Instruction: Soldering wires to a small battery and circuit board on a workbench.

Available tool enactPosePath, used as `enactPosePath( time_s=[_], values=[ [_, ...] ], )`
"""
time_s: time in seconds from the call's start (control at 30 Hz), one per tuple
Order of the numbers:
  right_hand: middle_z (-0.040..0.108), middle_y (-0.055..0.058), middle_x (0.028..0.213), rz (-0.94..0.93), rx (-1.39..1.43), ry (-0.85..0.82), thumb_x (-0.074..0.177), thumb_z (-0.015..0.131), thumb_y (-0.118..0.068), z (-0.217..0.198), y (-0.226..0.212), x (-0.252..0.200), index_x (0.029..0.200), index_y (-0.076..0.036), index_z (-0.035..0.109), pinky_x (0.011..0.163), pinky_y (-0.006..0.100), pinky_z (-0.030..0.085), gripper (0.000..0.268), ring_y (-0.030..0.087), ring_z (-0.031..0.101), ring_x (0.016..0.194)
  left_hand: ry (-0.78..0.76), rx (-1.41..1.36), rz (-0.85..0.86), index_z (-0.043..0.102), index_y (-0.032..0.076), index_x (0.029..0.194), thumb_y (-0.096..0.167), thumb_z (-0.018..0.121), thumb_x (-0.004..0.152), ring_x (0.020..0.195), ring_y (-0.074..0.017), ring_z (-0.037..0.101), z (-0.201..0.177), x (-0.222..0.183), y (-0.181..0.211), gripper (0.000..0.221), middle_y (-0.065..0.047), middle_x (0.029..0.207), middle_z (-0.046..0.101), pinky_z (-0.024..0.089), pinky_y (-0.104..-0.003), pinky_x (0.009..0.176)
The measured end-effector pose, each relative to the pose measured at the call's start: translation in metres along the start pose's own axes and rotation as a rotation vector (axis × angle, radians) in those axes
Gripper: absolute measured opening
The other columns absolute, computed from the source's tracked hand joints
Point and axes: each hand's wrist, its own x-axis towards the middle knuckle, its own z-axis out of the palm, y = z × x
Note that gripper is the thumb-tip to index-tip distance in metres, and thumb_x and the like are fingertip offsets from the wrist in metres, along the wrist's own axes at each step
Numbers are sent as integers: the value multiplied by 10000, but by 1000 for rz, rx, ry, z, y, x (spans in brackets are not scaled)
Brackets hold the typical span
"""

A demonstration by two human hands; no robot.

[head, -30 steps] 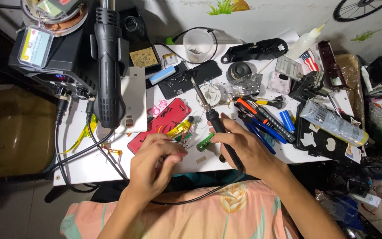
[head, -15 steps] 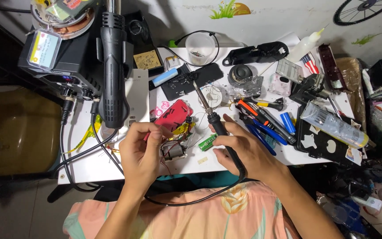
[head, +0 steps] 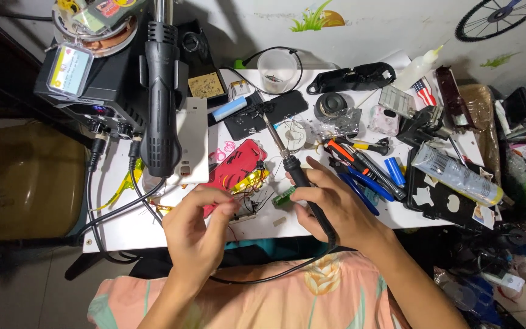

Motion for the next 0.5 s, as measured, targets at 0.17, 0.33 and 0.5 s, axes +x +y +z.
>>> enactPosePath(
  time_s=[0.17,0.33,0.5],
  values=[
    [661,253,1306,12,55,7,949,793,90,3,-2,-2,1308,-48,564,1368,605,485,448,381,759,1232,-113,120,213,727,39,1004,152,682,1112,978,-289,764,1,3,10,162,-102,1004,830,611,-391,966],
    [663,270,1361,54,45,21,910,847,75,13,-2,-16,1368,-68,577,1343,570,526,551,530,663,1479,-189,33,235,639,52,1051,212,516,1206,1100,-333,819,5,1,2,254,-123,1045,848,639,-439,1020],
    [685,300,1321,94,125,41,926,771,120,16,-11,-11,1368,-87,505,945,439,725,556,457,816,1248,-127,-77,111,603,50,1074,221,527,1211,963,-322,846,6,-4,-9,232,-171,1013,845,658,-389,907]
  ],
)
